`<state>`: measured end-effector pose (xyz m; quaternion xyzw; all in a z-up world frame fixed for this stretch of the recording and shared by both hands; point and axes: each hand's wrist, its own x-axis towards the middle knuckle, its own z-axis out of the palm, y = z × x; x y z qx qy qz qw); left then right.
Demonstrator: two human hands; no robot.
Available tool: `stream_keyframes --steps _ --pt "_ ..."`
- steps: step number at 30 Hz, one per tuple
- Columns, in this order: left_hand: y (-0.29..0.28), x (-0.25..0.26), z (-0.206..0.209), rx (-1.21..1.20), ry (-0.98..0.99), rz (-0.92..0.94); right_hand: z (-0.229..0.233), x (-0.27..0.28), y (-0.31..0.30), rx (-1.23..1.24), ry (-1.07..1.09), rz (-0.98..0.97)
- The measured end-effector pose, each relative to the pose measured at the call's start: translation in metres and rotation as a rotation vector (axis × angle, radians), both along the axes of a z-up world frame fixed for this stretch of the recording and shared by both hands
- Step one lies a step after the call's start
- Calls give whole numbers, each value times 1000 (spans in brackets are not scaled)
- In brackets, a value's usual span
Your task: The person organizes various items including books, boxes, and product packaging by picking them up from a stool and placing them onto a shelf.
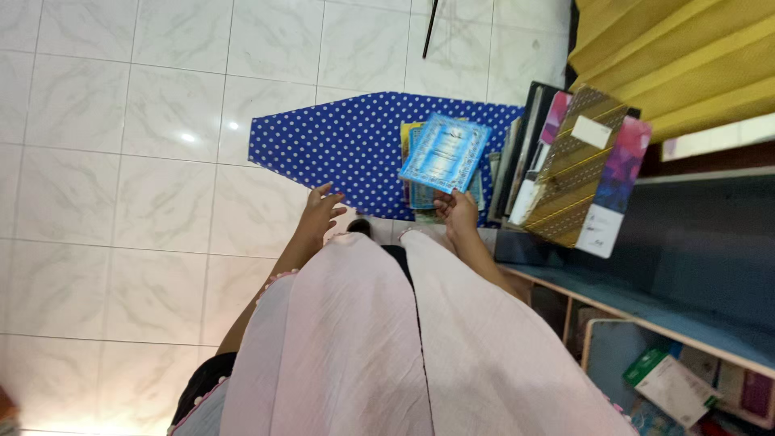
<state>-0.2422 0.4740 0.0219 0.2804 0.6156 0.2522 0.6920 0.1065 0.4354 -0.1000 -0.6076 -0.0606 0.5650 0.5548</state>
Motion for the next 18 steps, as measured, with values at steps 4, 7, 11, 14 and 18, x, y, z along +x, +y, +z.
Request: stream_keyframes --steps 4,7,11,14,18 --pt "27 -8 -5 -12 41 -177 -23 -10 -13 -347 -68 -13" --pt "48 3 -23 13 9 -265 -31 -6 -32 -352 -52 -21" --pt "56 23 -42 -20 -14 -355 -25 1 -45 -306 -48 -99" --pt "54 37 -49 -132 -71 -377 -19 -1 -55 -307 -38 -92" --pt "55 51 -79 41 -46 -492 -7 -4 -81 -259 -70 84"
